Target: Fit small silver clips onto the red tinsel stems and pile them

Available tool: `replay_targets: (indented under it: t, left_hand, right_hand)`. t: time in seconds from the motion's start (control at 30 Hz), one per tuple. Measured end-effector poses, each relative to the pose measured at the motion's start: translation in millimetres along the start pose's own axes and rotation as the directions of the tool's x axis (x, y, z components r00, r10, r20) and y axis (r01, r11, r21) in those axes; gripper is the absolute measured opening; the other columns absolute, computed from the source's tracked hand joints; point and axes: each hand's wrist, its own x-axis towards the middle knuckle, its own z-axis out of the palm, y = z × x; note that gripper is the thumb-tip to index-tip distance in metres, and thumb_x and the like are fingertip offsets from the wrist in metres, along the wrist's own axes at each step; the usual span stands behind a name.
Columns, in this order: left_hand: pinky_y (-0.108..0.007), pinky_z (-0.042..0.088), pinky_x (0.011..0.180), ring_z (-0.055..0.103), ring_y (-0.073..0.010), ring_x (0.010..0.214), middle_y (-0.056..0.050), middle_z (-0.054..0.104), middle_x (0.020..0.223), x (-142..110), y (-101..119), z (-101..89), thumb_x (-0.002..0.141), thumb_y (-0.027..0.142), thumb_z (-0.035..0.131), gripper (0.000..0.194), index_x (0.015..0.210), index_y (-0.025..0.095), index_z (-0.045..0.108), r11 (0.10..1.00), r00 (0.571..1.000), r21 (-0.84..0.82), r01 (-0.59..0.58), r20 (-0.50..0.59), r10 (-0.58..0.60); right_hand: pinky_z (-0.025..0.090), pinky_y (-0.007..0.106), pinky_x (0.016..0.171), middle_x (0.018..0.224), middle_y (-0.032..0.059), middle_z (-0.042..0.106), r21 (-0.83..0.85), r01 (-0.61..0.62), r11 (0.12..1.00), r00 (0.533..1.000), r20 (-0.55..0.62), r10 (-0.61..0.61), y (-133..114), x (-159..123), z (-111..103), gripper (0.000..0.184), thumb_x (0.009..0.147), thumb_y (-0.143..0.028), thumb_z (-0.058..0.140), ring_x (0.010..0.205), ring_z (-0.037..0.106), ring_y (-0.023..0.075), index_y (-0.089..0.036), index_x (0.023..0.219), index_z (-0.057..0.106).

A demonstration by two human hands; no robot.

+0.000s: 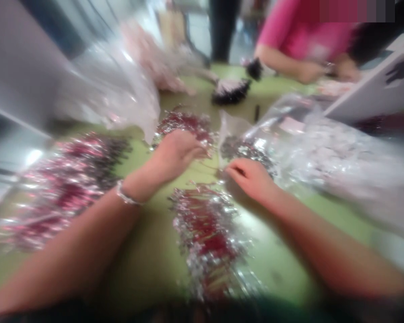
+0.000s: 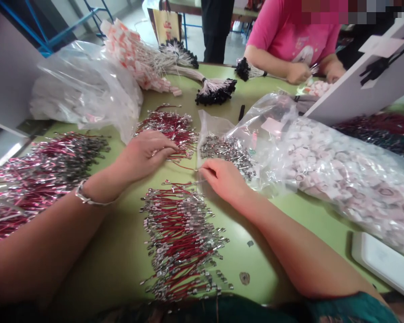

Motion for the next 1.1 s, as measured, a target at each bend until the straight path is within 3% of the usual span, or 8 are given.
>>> replay_targets:
  t: [0.17,0.3,0.47,0.57,0.67,0.8,0.97,1.1]
  left_hand:
    - [-0.039,0.043,0.085,0.055,-0.0226,0.089,-0.007,0.066,0.086,-5,-19,12.5,0.090,0.029,0.055,0.020,0.087,0.019,0.072,0.985,0.992,0.171,0.029,0.119,-0.050]
    - [-0.038,0.043,0.083,0.053,-0.0228,0.089,-0.008,0.062,0.084,-7,-15,24.6,0.091,0.023,0.052,0.023,0.082,0.018,0.072,0.974,0.990,0.226,-0.003,0.141,-0.030]
    - [-0.038,0.043,0.088,0.057,-0.0207,0.088,-0.006,0.068,0.085,-4,-9,22.2,0.093,0.023,0.053,0.022,0.082,0.018,0.072,0.996,0.998,0.068,-0.055,0.014,0.054]
    - [-0.036,0.046,0.088,0.061,-0.0191,0.089,-0.005,0.071,0.088,-5,0,14.1,0.095,0.026,0.051,0.023,0.089,0.018,0.071,0.997,0.995,-0.064,-0.034,-0.091,0.028]
    - [-0.032,0.048,0.081,0.062,-0.0180,0.085,-0.006,0.071,0.090,-7,13,6.2,0.096,0.026,0.048,0.024,0.096,0.016,0.070,0.993,0.994,-0.114,-0.020,-0.111,0.007]
    - [-0.032,0.048,0.078,0.061,-0.0188,0.084,-0.007,0.069,0.091,-6,20,2.0,0.094,0.024,0.045,0.026,0.099,0.016,0.069,0.998,0.995,-0.048,0.036,-0.091,-0.040]
    - [-0.032,0.046,0.073,0.061,-0.0178,0.074,-0.004,0.070,0.083,-5,-5,4.6,0.091,0.030,0.047,0.026,0.084,0.018,0.069,0.951,0.945,-0.026,0.308,0.122,-0.303]
    - [-0.031,0.045,0.070,0.060,-0.0159,0.070,-0.002,0.070,0.078,-4,-14,-1.1,0.087,0.029,0.051,0.022,0.075,0.020,0.068,0.942,0.928,-0.066,0.330,0.208,-0.310]
  right_hand:
    - [0.041,0.031,0.070,0.094,0.0084,0.066,-0.186,0.163,0.969,0.983,0.115,-0.143,1,-2,13,0.026,0.097,-0.029,0.046,0.082,0.058,0.0186,-0.020,0.092,0.070]
    - [0.039,0.029,0.065,0.089,0.0068,0.066,-0.171,0.295,0.940,0.939,0.234,-0.252,-10,-10,14,0.030,0.097,-0.029,0.044,0.078,0.057,0.0165,-0.020,0.091,0.071]
    - [0.040,0.029,0.064,0.087,0.0042,0.068,-0.087,0.360,0.929,0.894,0.317,-0.317,-15,-14,10,0.027,0.096,-0.028,0.046,0.075,0.057,0.0148,-0.021,0.088,0.071]
    - [0.042,0.030,0.070,0.091,0.0042,0.068,-0.087,0.306,0.948,0.929,0.244,-0.277,-6,-8,-1,0.027,0.097,-0.029,0.046,0.080,0.059,0.0157,-0.022,0.091,0.071]
    - [0.043,0.032,0.071,0.091,0.0053,0.067,-0.225,0.106,0.969,0.993,0.064,-0.094,13,0,-19,0.025,0.095,-0.026,0.047,0.082,0.060,0.0171,-0.021,0.091,0.071]
    - [0.034,0.031,0.058,0.096,0.0070,0.066,-0.502,0.010,0.865,0.993,0.103,0.049,33,5,-34,0.017,0.090,-0.030,0.055,0.082,0.059,0.0205,-0.022,0.091,0.070]
    - [0.028,0.032,0.054,0.093,0.0104,0.064,-0.662,0.085,0.745,0.989,0.146,0.017,28,4,-25,0.030,0.096,-0.027,0.041,0.081,0.056,0.0204,-0.017,0.083,0.066]
    - [0.030,0.033,0.056,0.089,0.0116,0.065,-0.651,0.075,0.755,0.996,0.091,-0.020,24,3,-16,0.034,0.097,-0.027,0.036,0.076,0.056,0.0202,-0.016,0.084,0.065]
